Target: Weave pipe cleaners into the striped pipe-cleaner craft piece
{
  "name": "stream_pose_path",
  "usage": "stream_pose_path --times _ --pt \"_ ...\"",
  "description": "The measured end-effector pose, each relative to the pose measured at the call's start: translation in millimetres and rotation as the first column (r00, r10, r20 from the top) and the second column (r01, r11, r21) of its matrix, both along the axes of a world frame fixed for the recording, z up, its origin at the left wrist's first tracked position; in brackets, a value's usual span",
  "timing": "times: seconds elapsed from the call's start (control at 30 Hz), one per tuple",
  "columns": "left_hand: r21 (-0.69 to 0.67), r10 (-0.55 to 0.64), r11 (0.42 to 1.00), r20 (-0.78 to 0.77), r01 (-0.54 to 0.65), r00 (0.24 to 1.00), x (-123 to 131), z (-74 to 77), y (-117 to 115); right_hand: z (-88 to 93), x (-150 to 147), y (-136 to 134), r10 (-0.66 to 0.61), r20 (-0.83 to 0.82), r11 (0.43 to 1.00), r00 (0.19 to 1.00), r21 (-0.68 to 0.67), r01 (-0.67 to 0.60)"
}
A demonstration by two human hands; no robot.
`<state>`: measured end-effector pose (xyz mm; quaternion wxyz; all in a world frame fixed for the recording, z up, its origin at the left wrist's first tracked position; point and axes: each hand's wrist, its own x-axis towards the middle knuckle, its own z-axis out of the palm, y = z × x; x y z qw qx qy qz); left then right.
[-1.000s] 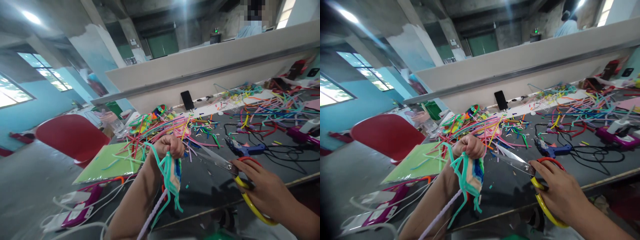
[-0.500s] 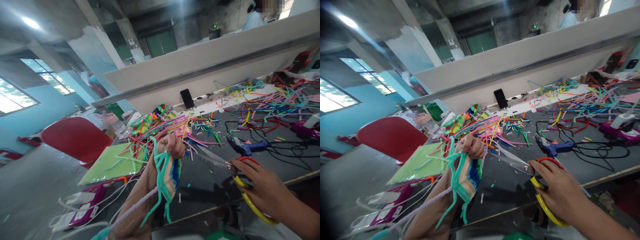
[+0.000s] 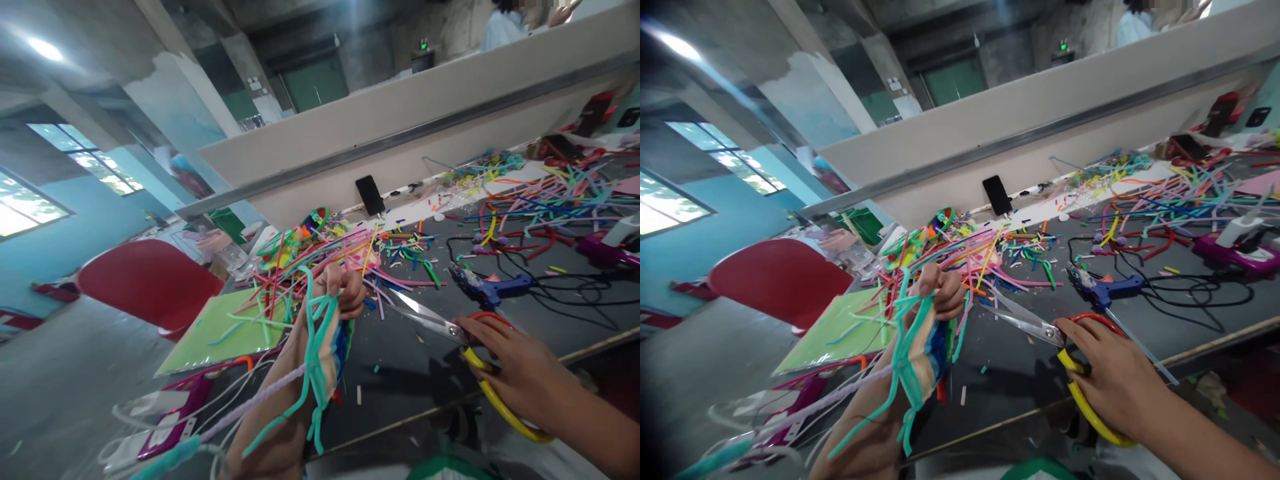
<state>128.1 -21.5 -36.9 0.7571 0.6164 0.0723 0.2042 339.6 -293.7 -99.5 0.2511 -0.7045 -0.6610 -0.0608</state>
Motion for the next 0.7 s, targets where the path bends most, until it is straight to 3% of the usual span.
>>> stream_pose_path --times 0.1,0.33,0.53,0.7 --pt "-0.043 -0.158 0.986 0.123 0.164 0.980 1.2 7.0 -5.9 -1.1 -0.1 0.4 0.007 -0.009 1.000 1.000 -0.023 -0.007" --pt "-0.123 -0.244 0.956 0.168 0.266 0.955 3.9 4.2 0.2 0.4 -2.0 0.4 0.006 -0.039 1.000 0.999 -0.016 -0.007" --pt "-0.137 -0.118 0.981 0.133 0.136 0.984 6.8 19.9 -20.5 0.0 -0.9 -0.5 0.015 -0.084 0.999 0.996 -0.029 -0.018" --pt "-0.052 -0.092 0.994 0.079 0.096 0.993 13.1 26.9 -29.6 0.3 1.9 -0.1 0.056 -0.143 0.998 0.988 -0.015 -0.059"
